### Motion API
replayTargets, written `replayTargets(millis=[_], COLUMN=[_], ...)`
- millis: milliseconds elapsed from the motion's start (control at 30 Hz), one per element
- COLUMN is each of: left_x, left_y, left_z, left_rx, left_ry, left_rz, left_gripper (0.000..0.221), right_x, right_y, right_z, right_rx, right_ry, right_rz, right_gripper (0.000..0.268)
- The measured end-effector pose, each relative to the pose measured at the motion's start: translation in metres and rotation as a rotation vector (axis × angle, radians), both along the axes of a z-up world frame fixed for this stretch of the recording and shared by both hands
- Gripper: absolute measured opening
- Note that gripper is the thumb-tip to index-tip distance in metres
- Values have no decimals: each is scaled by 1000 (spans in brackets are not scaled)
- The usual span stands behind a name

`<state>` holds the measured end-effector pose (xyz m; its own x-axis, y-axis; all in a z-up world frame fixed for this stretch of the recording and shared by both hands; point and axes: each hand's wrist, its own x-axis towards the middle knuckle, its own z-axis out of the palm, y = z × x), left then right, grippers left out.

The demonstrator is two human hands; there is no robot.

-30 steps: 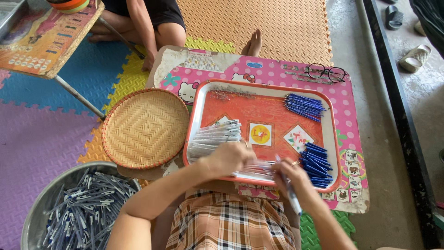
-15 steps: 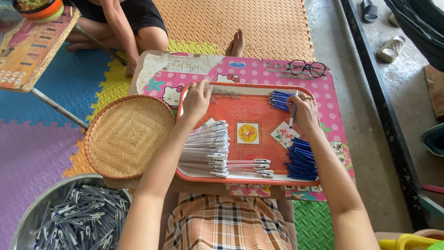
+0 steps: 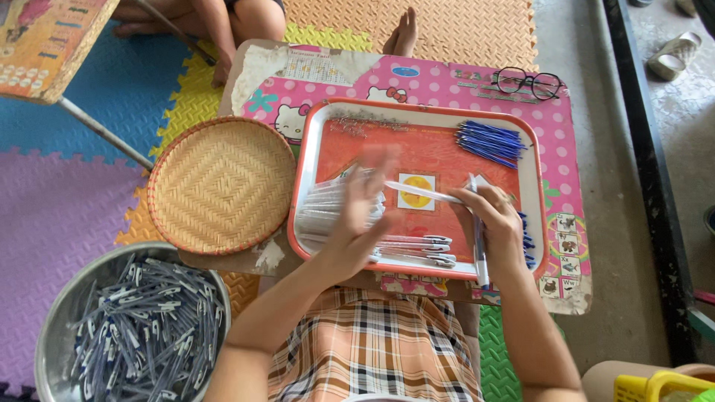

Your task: The person assembles ballpoint pens by inserting ink cartridges and springs into pen barrels, then attaching the pen caps.

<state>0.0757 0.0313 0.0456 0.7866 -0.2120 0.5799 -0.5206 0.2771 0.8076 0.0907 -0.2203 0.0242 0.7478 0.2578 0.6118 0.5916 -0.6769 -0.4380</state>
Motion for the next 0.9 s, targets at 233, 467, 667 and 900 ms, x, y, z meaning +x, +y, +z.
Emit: replayTargets(millis=[233,467,667,900], left_x=[-75,-127,-143,-139], left_y=[233,365,321,328], left_z=[-117,-358,-377,-325], left_rx=[-127,891,1069,984], left_ry=[-194,1001,1409,1707], left_rz=[1501,1589,1222,1023], left_gripper=[61,85,75,58], right_x=[-25,-31,-47,-48], right_y=[-36,-3,10,16], right_z=[-92,-107,-98,-97], right_rx=[-470,-468,-252,-135], right_ry=[314,325,123,79], right_rz=[-206,-35,-112,-146], right_gripper=[42,56,33,27])
